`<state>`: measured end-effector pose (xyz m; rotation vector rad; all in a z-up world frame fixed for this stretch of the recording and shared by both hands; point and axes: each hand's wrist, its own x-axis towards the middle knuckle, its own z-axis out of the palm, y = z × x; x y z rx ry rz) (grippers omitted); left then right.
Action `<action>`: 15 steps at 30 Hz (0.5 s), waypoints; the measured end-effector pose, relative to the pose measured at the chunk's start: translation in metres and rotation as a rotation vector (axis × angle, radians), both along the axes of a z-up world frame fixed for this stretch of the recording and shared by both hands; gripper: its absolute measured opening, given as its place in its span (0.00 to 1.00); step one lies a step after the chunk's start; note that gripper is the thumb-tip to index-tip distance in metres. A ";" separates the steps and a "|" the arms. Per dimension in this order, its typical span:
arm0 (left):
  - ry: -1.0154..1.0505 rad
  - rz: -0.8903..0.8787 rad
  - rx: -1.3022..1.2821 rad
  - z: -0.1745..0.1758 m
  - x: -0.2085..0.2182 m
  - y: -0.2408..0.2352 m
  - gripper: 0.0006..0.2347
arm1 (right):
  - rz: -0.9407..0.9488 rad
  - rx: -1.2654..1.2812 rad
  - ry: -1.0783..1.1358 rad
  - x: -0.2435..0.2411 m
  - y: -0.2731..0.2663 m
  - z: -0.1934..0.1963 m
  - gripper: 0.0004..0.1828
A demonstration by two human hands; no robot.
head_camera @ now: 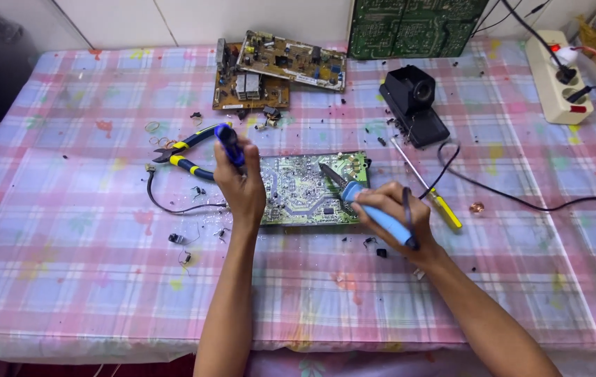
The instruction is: The person uses a soldering iron and a desoldering pump to remove components from a green circuit board. They repeatedly heat solder joints and use the pump to extract molten solder, working on various points across the board.
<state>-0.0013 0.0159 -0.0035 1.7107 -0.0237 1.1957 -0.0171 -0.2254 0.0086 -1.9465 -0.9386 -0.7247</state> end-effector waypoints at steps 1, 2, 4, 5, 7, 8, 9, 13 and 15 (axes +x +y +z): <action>0.007 0.003 0.001 -0.008 0.002 0.005 0.15 | 0.003 0.001 0.007 0.002 -0.002 -0.006 0.06; -0.017 0.007 0.013 -0.016 0.004 0.011 0.20 | 0.004 -0.008 0.011 0.004 -0.004 -0.013 0.06; -0.040 0.007 0.027 -0.021 0.008 0.015 0.26 | 0.002 -0.016 0.017 0.009 -0.008 -0.019 0.06; -0.016 0.018 0.037 -0.020 0.008 0.015 0.26 | -0.039 0.051 -0.014 0.012 -0.011 -0.020 0.05; 0.010 0.028 0.045 -0.016 0.005 0.012 0.26 | -0.081 0.117 -0.043 0.020 -0.016 -0.021 0.05; 0.020 0.061 0.062 -0.012 0.003 0.010 0.25 | -0.136 0.139 -0.073 0.024 -0.018 -0.022 0.05; 0.031 0.091 0.080 -0.008 0.001 0.008 0.24 | -0.193 0.162 -0.104 0.028 -0.021 -0.023 0.05; -0.011 0.059 -0.025 0.002 -0.006 0.005 0.20 | -0.206 0.175 -0.081 0.024 -0.022 -0.010 0.06; -0.106 0.064 -0.142 -0.003 -0.004 0.017 0.18 | -0.191 0.205 -0.052 0.023 -0.022 -0.011 0.06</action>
